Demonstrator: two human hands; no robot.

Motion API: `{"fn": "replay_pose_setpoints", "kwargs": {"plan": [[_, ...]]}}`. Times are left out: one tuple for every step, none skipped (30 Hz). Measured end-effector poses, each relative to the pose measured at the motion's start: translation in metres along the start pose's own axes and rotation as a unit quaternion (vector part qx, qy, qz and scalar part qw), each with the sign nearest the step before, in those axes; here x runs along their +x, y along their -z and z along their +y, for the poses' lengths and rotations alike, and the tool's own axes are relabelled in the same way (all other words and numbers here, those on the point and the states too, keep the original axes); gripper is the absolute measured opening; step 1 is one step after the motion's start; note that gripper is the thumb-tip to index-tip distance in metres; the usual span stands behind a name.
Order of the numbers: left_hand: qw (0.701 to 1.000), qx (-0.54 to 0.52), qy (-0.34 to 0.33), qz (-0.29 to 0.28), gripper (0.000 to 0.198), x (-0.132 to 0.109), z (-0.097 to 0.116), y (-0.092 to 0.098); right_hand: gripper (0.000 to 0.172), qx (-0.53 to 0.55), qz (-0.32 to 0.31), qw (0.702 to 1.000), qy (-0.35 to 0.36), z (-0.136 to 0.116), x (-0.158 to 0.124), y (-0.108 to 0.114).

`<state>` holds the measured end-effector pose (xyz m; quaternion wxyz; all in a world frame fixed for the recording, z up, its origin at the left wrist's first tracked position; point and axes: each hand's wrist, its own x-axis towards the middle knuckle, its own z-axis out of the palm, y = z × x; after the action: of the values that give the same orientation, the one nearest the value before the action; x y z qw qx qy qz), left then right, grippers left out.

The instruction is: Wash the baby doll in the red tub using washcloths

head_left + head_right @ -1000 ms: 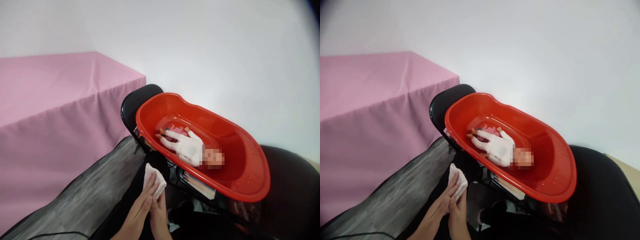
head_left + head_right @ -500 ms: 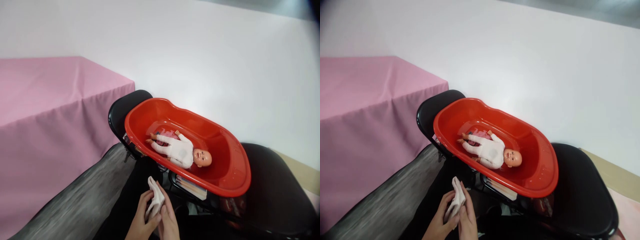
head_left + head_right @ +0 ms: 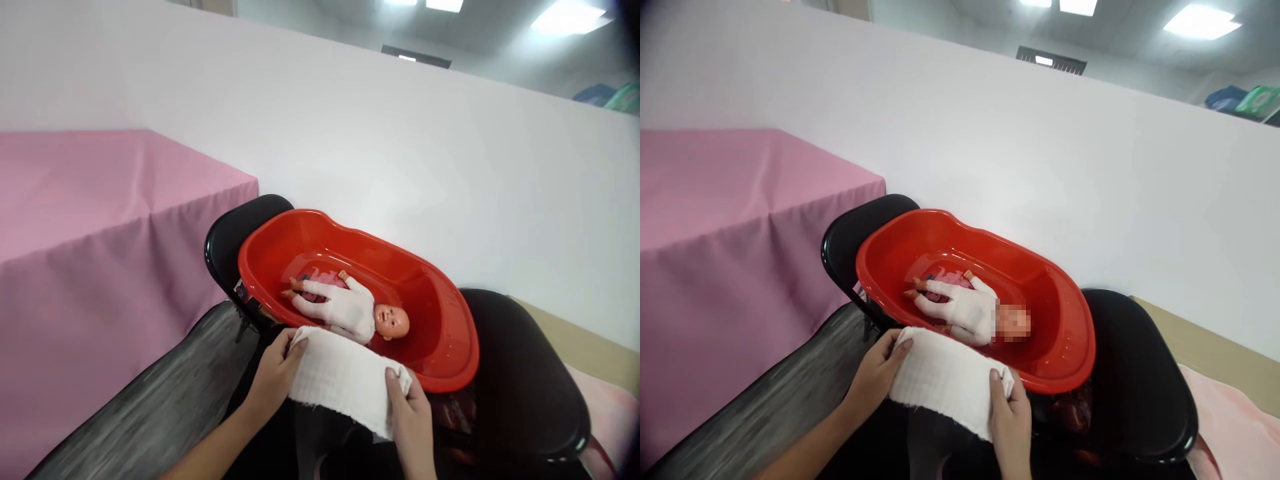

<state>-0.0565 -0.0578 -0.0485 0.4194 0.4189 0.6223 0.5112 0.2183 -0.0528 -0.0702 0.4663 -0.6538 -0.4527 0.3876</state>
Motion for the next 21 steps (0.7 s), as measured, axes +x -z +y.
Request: {"fn": "replay_pose_setpoints", "kwargs": {"plan": [[0.999, 0.029, -0.019, -0.01, 0.048, 0.013, 0.004, -0.002, 0.07, -0.04, 0.002, 0.999, 0.024, -0.007, 0.01, 0.004], [0.997, 0.071, -0.033, -0.018, 0.044, 0.025, 0.005, -0.005, 0.07, -0.083, 0.006, 0.996, 0.044, -0.011, 0.02, 0.006], [0.991, 0.126, -0.044, -0.02, 0.042, 0.036, 0.005, -0.009, 0.07, -0.128, 0.014, 0.989, 0.066, -0.013, 0.028, 0.006], [0.979, 0.193, -0.057, -0.014, 0.041, 0.045, 0.003, -0.013, 0.071, -0.174, 0.026, 0.98, 0.095, -0.012, 0.035, 0.004], [0.961, 0.265, -0.078, -0.009, 0.043, 0.053, 0.0, -0.017, 0.072, -0.218, 0.038, 0.966, 0.134, -0.009, 0.04, 0.001], [0.937, 0.331, -0.112, -0.009, 0.046, 0.059, -0.006, -0.021, 0.07, -0.254, 0.047, 0.949, 0.181, -0.004, 0.044, -0.003], [0.909, 0.383, -0.16, -0.018, 0.048, 0.064, -0.012, -0.024, 0.068, -0.28, 0.051, 0.931, 0.229, 0.003, 0.046, -0.006], [0.882, 0.417, -0.216, -0.04, 0.049, 0.066, -0.019, -0.027, 0.063, -0.297, 0.048, 0.914, 0.271, 0.011, 0.048, -0.01], [0.855, 0.435, -0.271, -0.078, 0.049, 0.068, -0.026, -0.029, 0.058, -0.308, 0.039, 0.9, 0.305, 0.019, 0.049, -0.013], [0.83, 0.442, -0.317, -0.123, 0.05, 0.068, -0.032, -0.03, 0.052, -0.317, 0.025, 0.89, 0.327, 0.026, 0.049, -0.015], [0.807, 0.446, -0.351, -0.165, 0.052, 0.069, -0.037, -0.03, 0.046, -0.325, 0.007, 0.882, 0.34, 0.033, 0.049, -0.016], [0.787, 0.452, -0.371, -0.197, 0.054, 0.069, -0.041, -0.03, 0.042, -0.335, -0.017, 0.876, 0.348, 0.039, 0.048, -0.015], [0.771, 0.464, -0.379, -0.217, 0.056, 0.069, -0.043, -0.029, 0.039, -0.344, -0.041, 0.871, 0.349, 0.043, 0.047, -0.013], [0.759, 0.476, -0.379, -0.229, 0.057, 0.07, -0.043, -0.028, 0.037, -0.352, -0.066, 0.868, 0.344, 0.045, 0.046, -0.01], [0.753, 0.485, -0.374, -0.24, 0.06, 0.073, -0.04, -0.026, 0.037, -0.354, -0.092, 0.868, 0.334, 0.045, 0.044, -0.005], [0.754, 0.484, -0.366, -0.252, 0.063, 0.077, -0.036, -0.023, 0.038, -0.35, -0.121, 0.872, 0.32, 0.042, 0.043, 0.0], [0.762, 0.472, -0.356, -0.266, 0.067, 0.083, -0.031, -0.021, 0.04, -0.336, -0.151, 0.878, 0.305, 0.038, 0.043, 0.007], [0.776, 0.45, -0.344, -0.277, 0.069, 0.091, -0.025, -0.018, 0.043, -0.312, -0.172, 0.889, 0.286, 0.031, 0.045, 0.014], [0.796, 0.423, -0.33, -0.279, 0.066, 0.102, -0.018, -0.016, 0.046, -0.279, -0.184, 0.904, 0.265, 0.023, 0.05, 0.02], [0.821, 0.392, -0.315, -0.269, 0.059, 0.115, -0.012, -0.014, 0.049, -0.24, -0.183, 0.922, 0.243, 0.014, 0.059, 0.025], [0.845, 0.364, -0.293, -0.261, 0.053, 0.13, -0.007, -0.014, 0.054, -0.196, -0.168, 0.941, 0.219, 0.005, 0.071, 0.027]]}}
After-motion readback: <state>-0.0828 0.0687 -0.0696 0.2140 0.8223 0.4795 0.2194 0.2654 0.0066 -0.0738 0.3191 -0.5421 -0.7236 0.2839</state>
